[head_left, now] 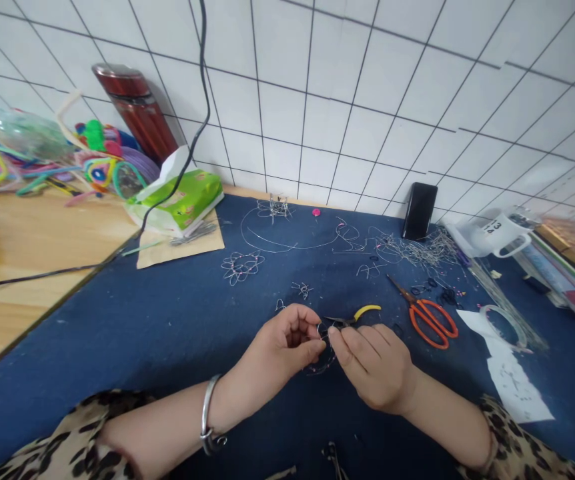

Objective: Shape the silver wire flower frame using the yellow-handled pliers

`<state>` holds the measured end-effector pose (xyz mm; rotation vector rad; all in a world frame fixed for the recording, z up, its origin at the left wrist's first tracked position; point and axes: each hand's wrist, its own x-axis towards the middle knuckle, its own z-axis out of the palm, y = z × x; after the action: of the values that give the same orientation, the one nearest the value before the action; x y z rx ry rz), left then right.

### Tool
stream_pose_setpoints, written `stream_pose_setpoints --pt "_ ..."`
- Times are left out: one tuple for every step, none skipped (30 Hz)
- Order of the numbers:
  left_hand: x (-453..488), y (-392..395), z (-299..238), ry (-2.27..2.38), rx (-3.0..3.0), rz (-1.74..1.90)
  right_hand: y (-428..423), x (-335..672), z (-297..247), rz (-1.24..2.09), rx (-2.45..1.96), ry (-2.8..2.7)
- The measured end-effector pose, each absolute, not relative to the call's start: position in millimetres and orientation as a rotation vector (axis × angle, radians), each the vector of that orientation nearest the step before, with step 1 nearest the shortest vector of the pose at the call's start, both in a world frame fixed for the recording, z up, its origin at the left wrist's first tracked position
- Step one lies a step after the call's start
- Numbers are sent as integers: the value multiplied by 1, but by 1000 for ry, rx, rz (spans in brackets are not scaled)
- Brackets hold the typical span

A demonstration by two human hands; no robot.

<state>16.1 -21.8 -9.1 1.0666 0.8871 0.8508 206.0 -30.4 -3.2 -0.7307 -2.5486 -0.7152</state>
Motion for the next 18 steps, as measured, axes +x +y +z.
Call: stream_pose_setpoints --pt "16 -22 -10 886 1065 850 -30 206 -3 -720 -729 -2547" --pt "16 -22 -11 886 1064 849 -30 206 -3 -728 -724 -2544" --pt "16 -22 -11 888 1065 848 -30 206 -3 -735 -717 -2540" --pt "17 -22 -12 889 1068 847 -29 206 -3 -741 -709 -2537" --pt "17 -22 -13 889 1071 848 -29 205 -4 -747 -702 -2533" --pt "17 -22 -13 889 1073 853 -29 205 -5 -753 -696 -2531" --pt "18 -23 -13 890 1075 858 -29 205 -5 -758 -692 -2531" --pt "18 -23 -14 890 1077 864 -29 205 -6 -764 -687 -2534" --pt "18 -23 -14 894 1081 869 -28 205 -6 -770 -681 -2539" --pt "19 -24 -14 899 1087 870 -28 205 -7 -778 -673 -2542" --pt "19 -24 -14 907 1092 868 -28 206 -7 -787 -664 -2546" --pt "19 -25 -14 915 1097 866 -28 206 -8 -796 -648 -2552" --pt "19 -25 -14 920 1100 862 -27 207 -8 -808 -626 -2555" --pt "19 -26 -14 920 1100 866 -26 208 -9 -823 -600 -2556" --pt "18 -26 -14 915 1099 866 -26 208 -9 -837 -577 -2553" --pt "18 -27 -14 901 1092 864 -25 209 -10 -845 -559 -2548" --pt "18 -28 -15 897 1080 865 -24 210 -10 -850 -547 -2544" --pt "18 -28 -15 893 1070 866 -23 210 -11 -851 -543 -2540"
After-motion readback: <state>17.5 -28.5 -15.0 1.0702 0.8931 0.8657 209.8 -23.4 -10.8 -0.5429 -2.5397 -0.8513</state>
